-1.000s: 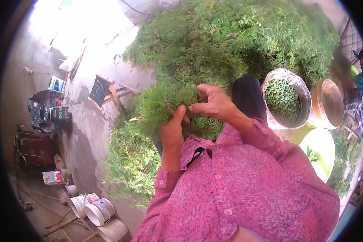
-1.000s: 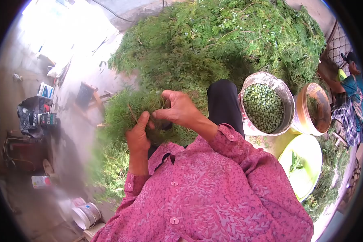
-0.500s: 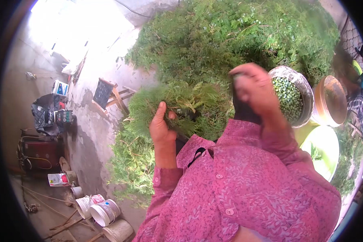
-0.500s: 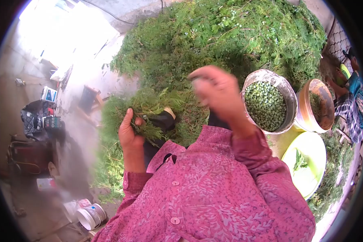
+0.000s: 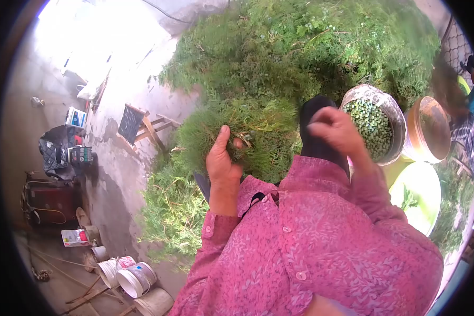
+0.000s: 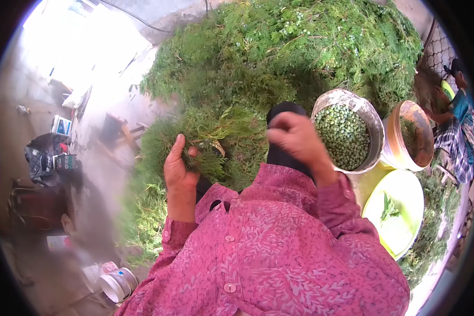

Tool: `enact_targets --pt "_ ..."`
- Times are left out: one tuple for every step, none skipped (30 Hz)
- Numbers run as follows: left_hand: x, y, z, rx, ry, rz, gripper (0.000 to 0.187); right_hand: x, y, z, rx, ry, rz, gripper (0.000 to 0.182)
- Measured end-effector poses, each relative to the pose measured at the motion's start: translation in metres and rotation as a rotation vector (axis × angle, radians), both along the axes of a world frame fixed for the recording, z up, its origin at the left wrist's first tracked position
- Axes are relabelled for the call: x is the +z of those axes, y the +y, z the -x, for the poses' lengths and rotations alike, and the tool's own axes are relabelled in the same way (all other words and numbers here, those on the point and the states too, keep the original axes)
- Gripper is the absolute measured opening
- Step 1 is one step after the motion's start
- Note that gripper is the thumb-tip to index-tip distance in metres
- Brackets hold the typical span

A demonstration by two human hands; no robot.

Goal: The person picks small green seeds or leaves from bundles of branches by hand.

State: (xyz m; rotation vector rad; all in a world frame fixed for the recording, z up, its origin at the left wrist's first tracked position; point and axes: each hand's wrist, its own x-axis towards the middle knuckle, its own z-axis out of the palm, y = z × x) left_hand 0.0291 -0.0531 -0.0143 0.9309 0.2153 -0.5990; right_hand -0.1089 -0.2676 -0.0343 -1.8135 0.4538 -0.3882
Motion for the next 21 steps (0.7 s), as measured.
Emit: enact_targets --pt "0.001 -0.001 0.003 0.003 -0.007 -0.003 0.017 0.004 0.022 -0.012 0.114 -0.050 -0.165 0.026" --pt "0.001 -0.002 0.005 0.008 -0.013 -0.007 0.017 0.016 0.040 -0.021 0.230 0.021 -0.375 0.033" --pt "0.002 -0.003 0.007 0.008 -0.017 -0.010 0.017 0.010 0.055 -0.034 0.274 0.002 -0.418 0.038" --pt "0.002 -0.003 0.009 -0.003 -0.012 0.012 0.017 0.003 0.068 -0.045 0.263 -0.026 -0.339 0.039" --pt "0.002 -0.003 0.010 -0.013 -0.006 0.033 0.018 0.000 0.080 -0.054 0.265 -0.030 -0.343 0.039" --pt "0.004 -0.003 0.012 -0.012 -0.008 0.029 0.018 -0.001 0.092 -0.062 0.273 -0.211 -0.554 0.039" --pt "0.006 -0.004 0.014 0.028 -0.026 0.014 0.018 0.001 0.097 -0.065 0.275 -0.393 -0.762 0.039" --pt "0.007 -0.004 0.015 0.066 -0.043 0.000 0.018 0.004 0.096 -0.063 0.311 -0.348 -0.721 0.034" --pt "0.006 -0.003 0.014 0.061 -0.043 0.000 0.018 0.004 0.097 -0.064 0.306 -0.349 -0.720 0.034" --pt "0.002 0.000 0.013 0.074 -0.053 0.007 0.018 0.004 0.098 -0.065 0.311 -0.365 -0.724 0.033" --pt "-0.002 0.001 0.012 0.089 -0.063 0.015 0.018 0.005 0.098 -0.065 0.316 -0.380 -0.728 0.031" --pt "-0.005 0.001 0.011 0.084 -0.059 0.017 0.018 0.006 0.098 -0.065 0.311 -0.378 -0.726 0.031" --pt "-0.008 0.001 0.010 0.082 -0.059 0.029 0.018 0.008 0.098 -0.064 0.309 -0.356 -0.772 0.031" --pt "-0.010 0.001 0.010 0.082 -0.059 0.040 0.017 0.009 0.097 -0.063 0.307 -0.333 -0.819 0.031" --pt "-0.008 0.001 0.011 0.079 -0.057 0.040 0.017 0.005 0.096 -0.064 0.304 -0.332 -0.818 0.031" --pt "-0.005 0.001 0.012 0.068 -0.062 0.033 0.017 -0.001 0.095 -0.065 0.332 -0.354 -0.800 0.034" --pt "-0.004 0.001 0.013 0.058 -0.069 0.026 0.017 -0.004 0.095 -0.066 0.361 -0.377 -0.782 0.036" --pt "-0.006 0.002 0.012 0.059 -0.069 0.025 0.017 -0.004 0.095 -0.067 0.362 -0.377 -0.783 0.036" --pt "-0.011 0.003 0.011 0.062 -0.098 0.025 0.019 -0.003 0.096 -0.068 0.293 -0.311 -0.702 0.032" --pt "-0.013 0.003 0.010 0.064 -0.125 0.025 0.021 -0.003 0.096 -0.068 0.225 -0.245 -0.621 0.028" --pt "-0.014 0.003 0.011 0.063 -0.124 0.021 0.021 -0.003 0.099 -0.069 0.223 -0.245 -0.625 0.028"
